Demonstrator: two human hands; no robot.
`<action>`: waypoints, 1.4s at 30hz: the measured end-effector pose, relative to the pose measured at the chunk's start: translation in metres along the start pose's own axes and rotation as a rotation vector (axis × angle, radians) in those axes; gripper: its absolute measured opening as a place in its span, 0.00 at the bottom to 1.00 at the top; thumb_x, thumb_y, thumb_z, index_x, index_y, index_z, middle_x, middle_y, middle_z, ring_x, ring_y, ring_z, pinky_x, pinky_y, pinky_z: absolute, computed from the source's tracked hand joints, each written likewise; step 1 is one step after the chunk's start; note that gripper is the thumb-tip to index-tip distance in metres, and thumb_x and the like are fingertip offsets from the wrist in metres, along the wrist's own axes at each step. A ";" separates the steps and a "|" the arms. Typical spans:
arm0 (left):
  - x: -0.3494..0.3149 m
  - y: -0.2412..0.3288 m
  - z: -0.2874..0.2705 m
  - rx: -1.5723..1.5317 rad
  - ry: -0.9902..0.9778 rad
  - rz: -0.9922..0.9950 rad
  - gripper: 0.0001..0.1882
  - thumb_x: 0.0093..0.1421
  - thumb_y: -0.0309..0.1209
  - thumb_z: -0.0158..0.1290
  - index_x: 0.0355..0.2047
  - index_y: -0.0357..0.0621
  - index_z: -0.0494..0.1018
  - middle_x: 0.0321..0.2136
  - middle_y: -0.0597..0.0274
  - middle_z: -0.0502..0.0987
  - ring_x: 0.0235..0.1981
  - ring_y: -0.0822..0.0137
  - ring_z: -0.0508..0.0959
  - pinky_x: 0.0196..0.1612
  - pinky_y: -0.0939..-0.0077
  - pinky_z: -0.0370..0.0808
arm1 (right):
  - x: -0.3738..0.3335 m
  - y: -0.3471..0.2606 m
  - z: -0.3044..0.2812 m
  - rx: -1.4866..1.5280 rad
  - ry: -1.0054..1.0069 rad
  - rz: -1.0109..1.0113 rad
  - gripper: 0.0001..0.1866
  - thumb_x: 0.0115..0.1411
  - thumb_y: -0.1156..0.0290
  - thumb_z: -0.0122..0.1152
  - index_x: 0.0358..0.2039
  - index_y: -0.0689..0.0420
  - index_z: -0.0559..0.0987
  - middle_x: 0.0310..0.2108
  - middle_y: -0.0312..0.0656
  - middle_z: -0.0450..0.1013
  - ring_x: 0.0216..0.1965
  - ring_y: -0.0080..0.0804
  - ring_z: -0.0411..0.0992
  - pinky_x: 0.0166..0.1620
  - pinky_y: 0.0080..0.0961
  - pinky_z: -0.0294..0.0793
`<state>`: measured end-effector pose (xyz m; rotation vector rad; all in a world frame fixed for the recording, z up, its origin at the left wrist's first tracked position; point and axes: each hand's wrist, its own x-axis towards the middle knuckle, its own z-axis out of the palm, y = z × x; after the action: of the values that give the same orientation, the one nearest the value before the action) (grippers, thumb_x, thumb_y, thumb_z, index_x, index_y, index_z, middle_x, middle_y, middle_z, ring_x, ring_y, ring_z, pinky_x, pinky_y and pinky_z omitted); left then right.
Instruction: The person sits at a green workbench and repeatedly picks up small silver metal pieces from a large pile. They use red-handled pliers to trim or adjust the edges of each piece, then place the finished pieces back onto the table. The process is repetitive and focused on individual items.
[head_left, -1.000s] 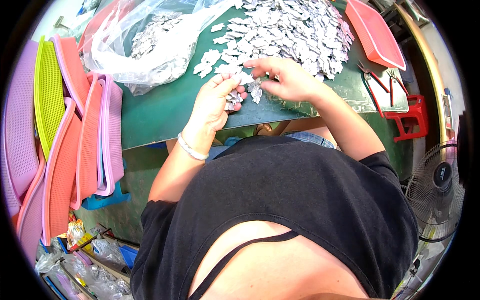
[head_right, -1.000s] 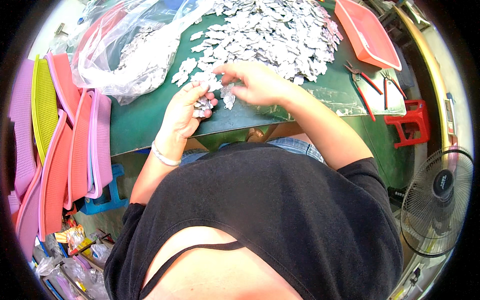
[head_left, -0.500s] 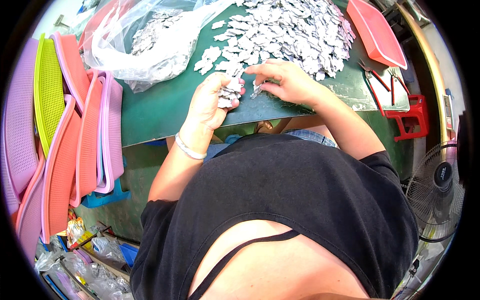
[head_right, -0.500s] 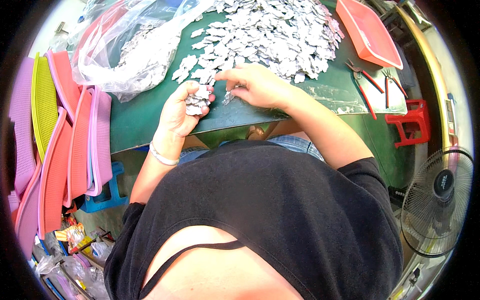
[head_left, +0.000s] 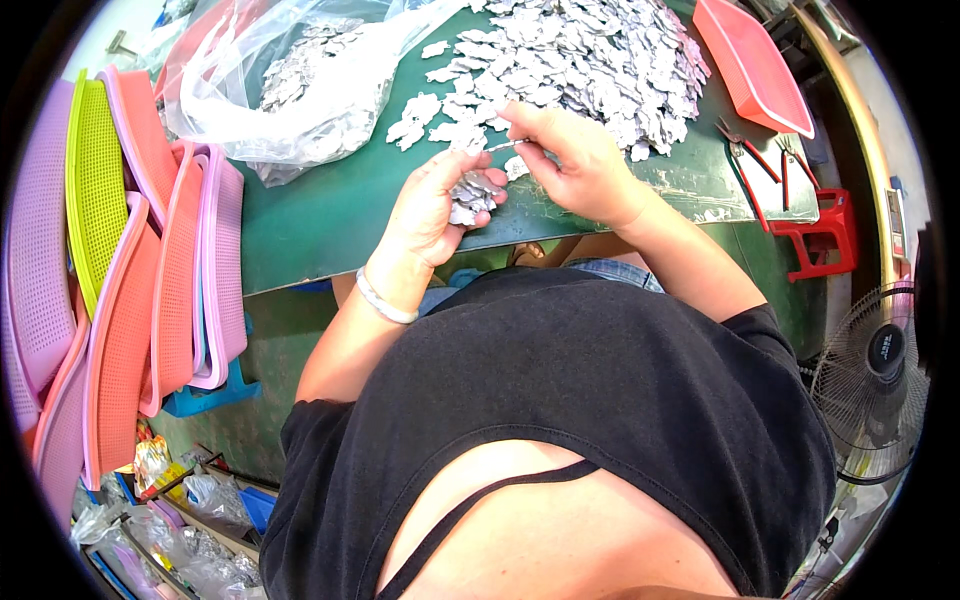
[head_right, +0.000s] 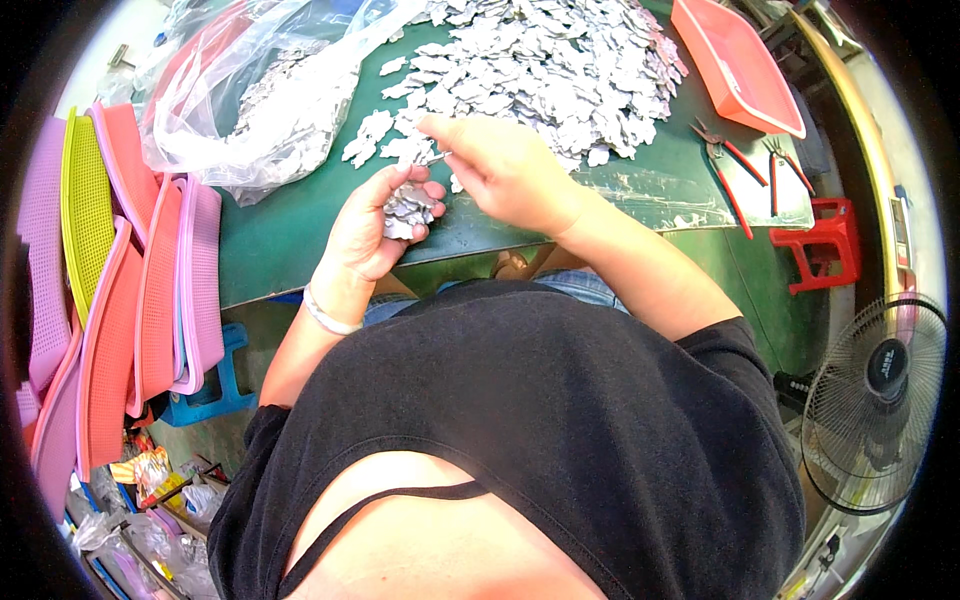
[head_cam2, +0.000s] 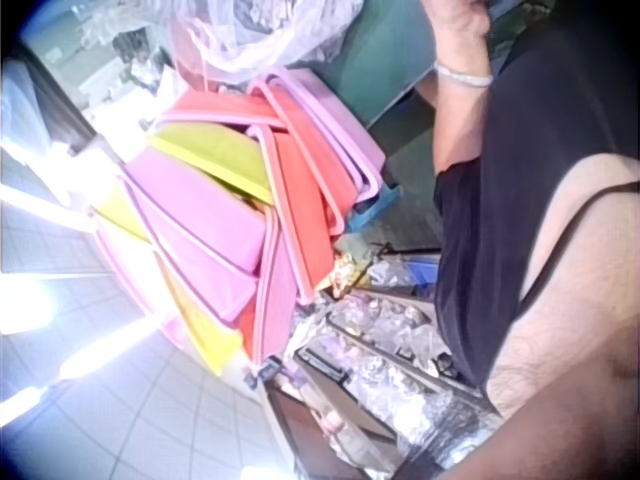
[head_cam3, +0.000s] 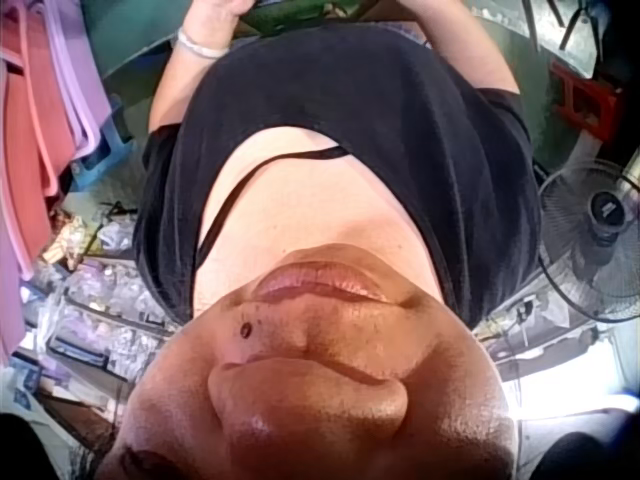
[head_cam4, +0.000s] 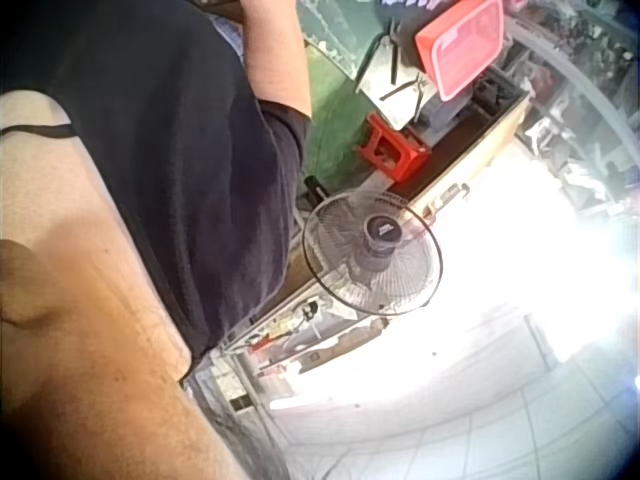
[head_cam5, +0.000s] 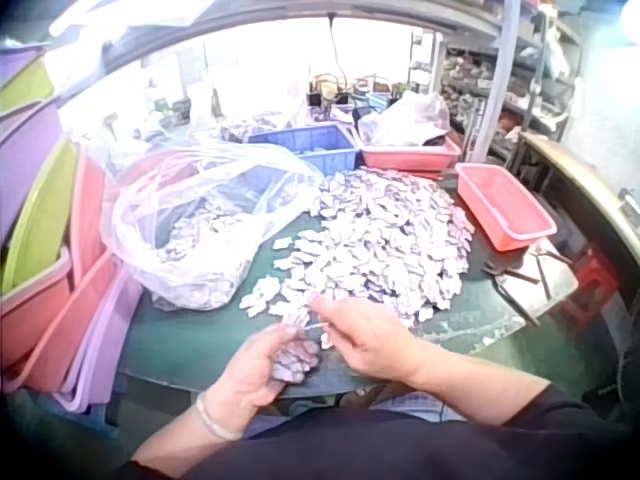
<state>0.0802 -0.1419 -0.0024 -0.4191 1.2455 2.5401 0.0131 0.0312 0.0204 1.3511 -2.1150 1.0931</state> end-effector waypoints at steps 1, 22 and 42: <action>-0.001 -0.001 0.001 -0.006 -0.025 -0.010 0.12 0.58 0.35 0.48 0.35 0.38 0.69 0.27 0.55 0.75 0.26 0.64 0.75 0.19 0.81 0.70 | 0.000 -0.003 -0.001 -0.001 -0.064 -0.018 0.23 0.48 0.81 0.56 0.47 0.56 0.70 0.28 0.41 0.72 0.29 0.35 0.72 0.31 0.25 0.71; -0.002 0.000 -0.003 0.044 0.040 0.091 0.08 0.53 0.25 0.49 0.35 0.40 0.68 0.28 0.57 0.76 0.27 0.66 0.76 0.20 0.80 0.71 | -0.009 0.019 0.000 0.481 -0.283 0.652 0.19 0.55 0.75 0.53 0.49 0.60 0.68 0.25 0.32 0.73 0.23 0.16 0.65 0.31 0.17 0.67; 0.002 -0.002 0.018 0.101 0.063 0.127 0.10 0.51 0.24 0.55 0.34 0.42 0.69 0.27 0.65 0.74 0.23 0.75 0.74 0.18 0.85 0.66 | 0.003 -0.004 -0.010 0.643 -0.259 0.657 0.20 0.57 0.76 0.51 0.51 0.62 0.65 0.29 0.35 0.74 0.25 0.15 0.67 0.30 0.13 0.68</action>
<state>0.0765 -0.1256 0.0057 -0.4131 1.4602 2.5710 0.0142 0.0365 0.0302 1.0801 -2.6152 2.0985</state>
